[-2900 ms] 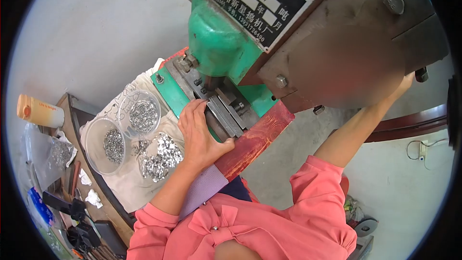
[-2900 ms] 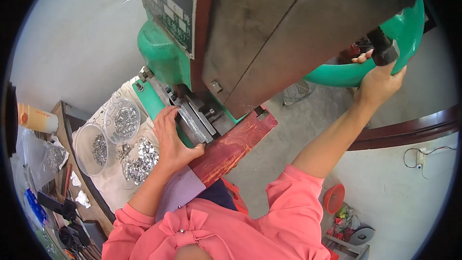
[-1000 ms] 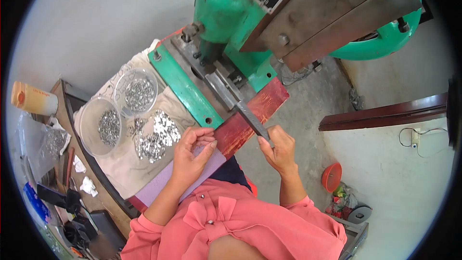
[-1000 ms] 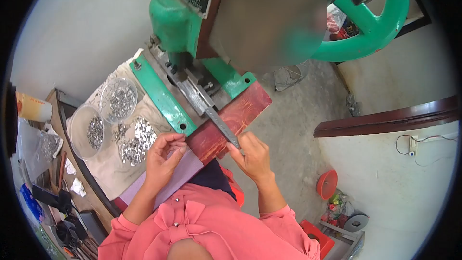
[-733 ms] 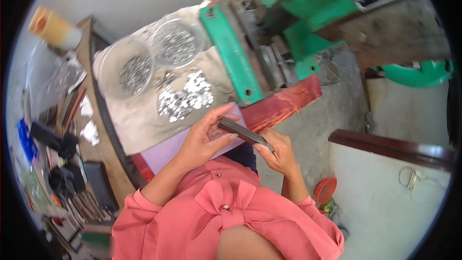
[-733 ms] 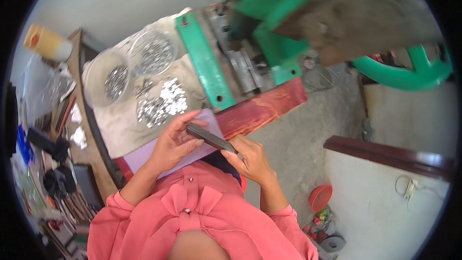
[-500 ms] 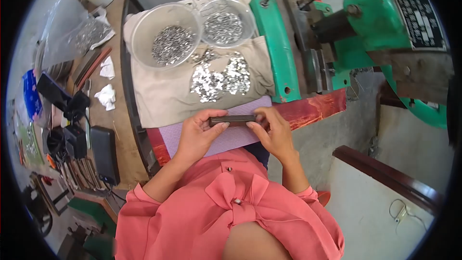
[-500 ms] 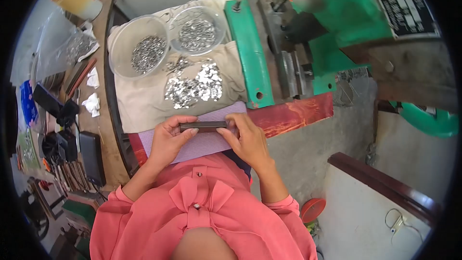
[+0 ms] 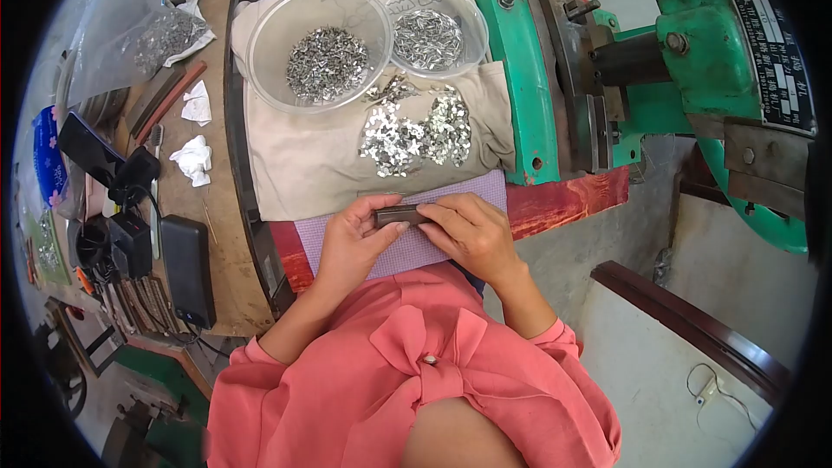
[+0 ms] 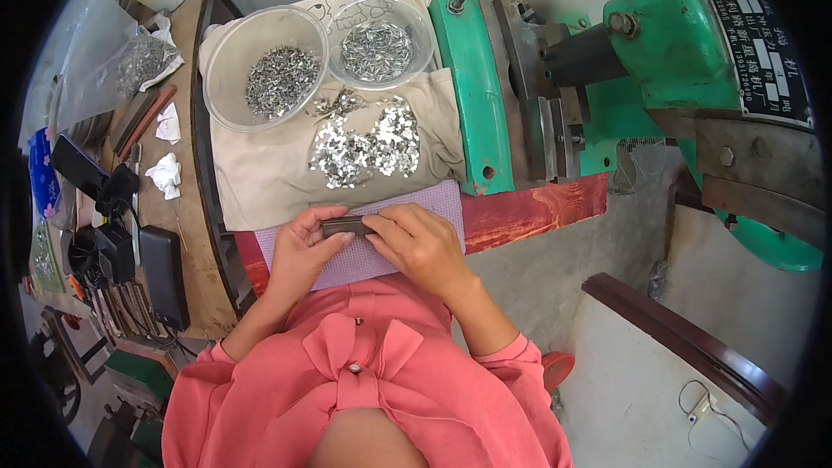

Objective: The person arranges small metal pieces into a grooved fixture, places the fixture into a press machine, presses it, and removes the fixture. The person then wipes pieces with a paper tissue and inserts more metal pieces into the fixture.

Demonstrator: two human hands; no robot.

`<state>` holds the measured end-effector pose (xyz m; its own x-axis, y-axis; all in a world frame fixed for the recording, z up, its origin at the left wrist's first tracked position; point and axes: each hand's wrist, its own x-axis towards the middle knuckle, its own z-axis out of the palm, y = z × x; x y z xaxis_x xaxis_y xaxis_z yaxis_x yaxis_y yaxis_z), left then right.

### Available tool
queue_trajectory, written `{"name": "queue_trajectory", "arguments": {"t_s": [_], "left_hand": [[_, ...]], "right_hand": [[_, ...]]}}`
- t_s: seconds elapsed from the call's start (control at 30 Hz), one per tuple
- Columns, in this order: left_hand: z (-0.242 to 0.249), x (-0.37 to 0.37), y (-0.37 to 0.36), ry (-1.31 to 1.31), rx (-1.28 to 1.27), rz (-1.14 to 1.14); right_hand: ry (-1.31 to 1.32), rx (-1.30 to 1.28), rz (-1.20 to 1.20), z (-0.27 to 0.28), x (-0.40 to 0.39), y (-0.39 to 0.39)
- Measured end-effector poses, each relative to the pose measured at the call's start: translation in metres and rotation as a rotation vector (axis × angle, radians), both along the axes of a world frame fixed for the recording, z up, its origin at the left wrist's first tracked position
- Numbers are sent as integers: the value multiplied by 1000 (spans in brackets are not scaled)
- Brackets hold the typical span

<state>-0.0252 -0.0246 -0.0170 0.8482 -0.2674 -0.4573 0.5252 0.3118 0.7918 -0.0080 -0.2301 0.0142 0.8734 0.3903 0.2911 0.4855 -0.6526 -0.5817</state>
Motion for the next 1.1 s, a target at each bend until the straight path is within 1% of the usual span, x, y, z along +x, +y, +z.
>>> {"name": "queue_trajectory", "arguments": {"t_s": [0.1, 0.17, 0.37, 0.43, 0.53, 0.6, 0.7, 0.83, 0.9, 0.93, 1.0, 1.03, 1.1], "left_hand": [[6, 3, 2, 59, -39, -23], [5, 3, 4, 72, -66, -26], [6, 3, 7, 115, -83, -54], [4, 3, 8, 118, -95, -52], [3, 3, 8, 108, -99, -62], [4, 3, 8, 75, -98, -54], [2, 2, 8, 69, -118, -47], [2, 2, 7, 58, -138, -24], [1, 1, 9, -8, -28, -75], [3, 2, 11, -22, -23, -66], [9, 7, 17, 96, 26, -102], [14, 12, 21, 79, 34, -90], [27, 21, 30, 278, -34, -260]], "right_hand": [[6, 16, -9, 4, 0, -9], [59, 68, -100, 9, -4, -23], [192, -49, -434, 10, -27, -68], [197, -69, -463, 8, -29, -75], [159, -136, -407, 5, -27, -77], [134, -63, -339, 12, -21, -59], [88, -76, -121, 20, -4, -32], [117, -93, 44, 13, 12, -3], [152, -85, 97, 6, 15, -3], [190, -80, 149, 5, 19, -2], [161, -38, 205, 11, 25, -1], [156, -17, 230, 14, 27, -1], [129, -12, 269, 24, 33, 2]]}}
